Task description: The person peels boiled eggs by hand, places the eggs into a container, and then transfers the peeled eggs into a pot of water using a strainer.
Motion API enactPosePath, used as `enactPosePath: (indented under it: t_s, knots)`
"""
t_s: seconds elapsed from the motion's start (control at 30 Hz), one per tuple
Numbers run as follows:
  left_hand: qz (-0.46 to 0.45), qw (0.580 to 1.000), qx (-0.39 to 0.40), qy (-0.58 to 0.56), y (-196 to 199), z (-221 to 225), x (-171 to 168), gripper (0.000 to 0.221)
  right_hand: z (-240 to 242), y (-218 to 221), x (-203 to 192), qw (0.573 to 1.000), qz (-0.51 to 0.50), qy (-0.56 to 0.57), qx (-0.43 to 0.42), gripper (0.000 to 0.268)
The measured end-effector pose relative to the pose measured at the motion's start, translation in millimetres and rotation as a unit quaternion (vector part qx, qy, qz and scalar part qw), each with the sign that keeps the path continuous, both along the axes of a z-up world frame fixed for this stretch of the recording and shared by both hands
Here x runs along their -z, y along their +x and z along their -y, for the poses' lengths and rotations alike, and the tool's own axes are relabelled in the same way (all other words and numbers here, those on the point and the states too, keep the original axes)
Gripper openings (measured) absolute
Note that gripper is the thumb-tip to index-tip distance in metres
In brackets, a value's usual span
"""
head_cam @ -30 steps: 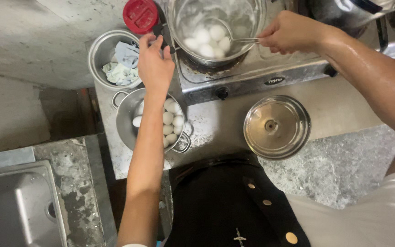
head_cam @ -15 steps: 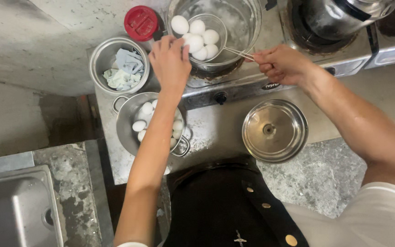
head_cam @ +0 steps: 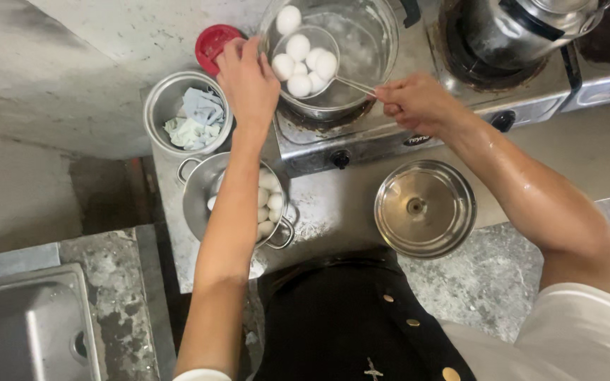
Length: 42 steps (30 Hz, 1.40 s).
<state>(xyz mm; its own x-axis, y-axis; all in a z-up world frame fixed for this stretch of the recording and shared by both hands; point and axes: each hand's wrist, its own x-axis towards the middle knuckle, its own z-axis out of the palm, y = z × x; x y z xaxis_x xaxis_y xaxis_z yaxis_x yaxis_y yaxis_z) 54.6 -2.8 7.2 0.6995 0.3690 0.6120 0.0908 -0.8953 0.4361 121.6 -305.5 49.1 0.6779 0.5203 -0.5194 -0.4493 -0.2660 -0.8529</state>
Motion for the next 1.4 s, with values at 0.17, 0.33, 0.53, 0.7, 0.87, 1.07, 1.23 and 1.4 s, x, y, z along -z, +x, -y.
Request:
enactPosePath:
  t_s: [0.17, 0.33, 0.53, 0.7, 0.87, 1.07, 1.23, 1.4]
  knots:
    - [0.031, 0.999, 0.021, -0.025, -5, -4, -9, 0.032, -8, 9, -8, 0.999, -0.018, 0.044, 0.025, 0.024]
    - [0.106, 0.990, 0.040, -0.080, -66, -12, -18, 0.031, 2, -3, -24, 0.998, -0.006, 0.058, 0.028, 0.029]
    - [0.110, 0.949, -0.100, -0.277, -196, -46, 2, 0.012, 10, -60, -60, 0.998, 0.034, 0.032, -0.031, 0.032]
    - [-0.002, 0.915, -0.262, -0.306, -284, -48, 30, 0.027, -22, -108, -64, 0.987, 0.070, -0.091, -0.115, 0.036]
    - [-0.023, 0.948, -0.197, -0.248, -305, -14, 81, 0.044, -71, -139, 26, 0.980, 0.033, -0.050, -0.192, 0.037]
    - [-0.033, 0.937, -0.168, -0.303, -307, 17, 106, 0.056, -97, -181, 113, 0.801, 0.493, -0.114, -0.318, 0.037]
    - [0.027, 0.917, -0.181, -0.353, -315, 14, 104, 0.058, -84, -201, 116, 0.683, 0.616, -0.139, -0.367, 0.060]
    - [0.056, 0.914, -0.224, -0.334, -322, -4, 85, 0.058, -68, -191, 100, 0.644, 0.693, -0.111, -0.304, 0.065]
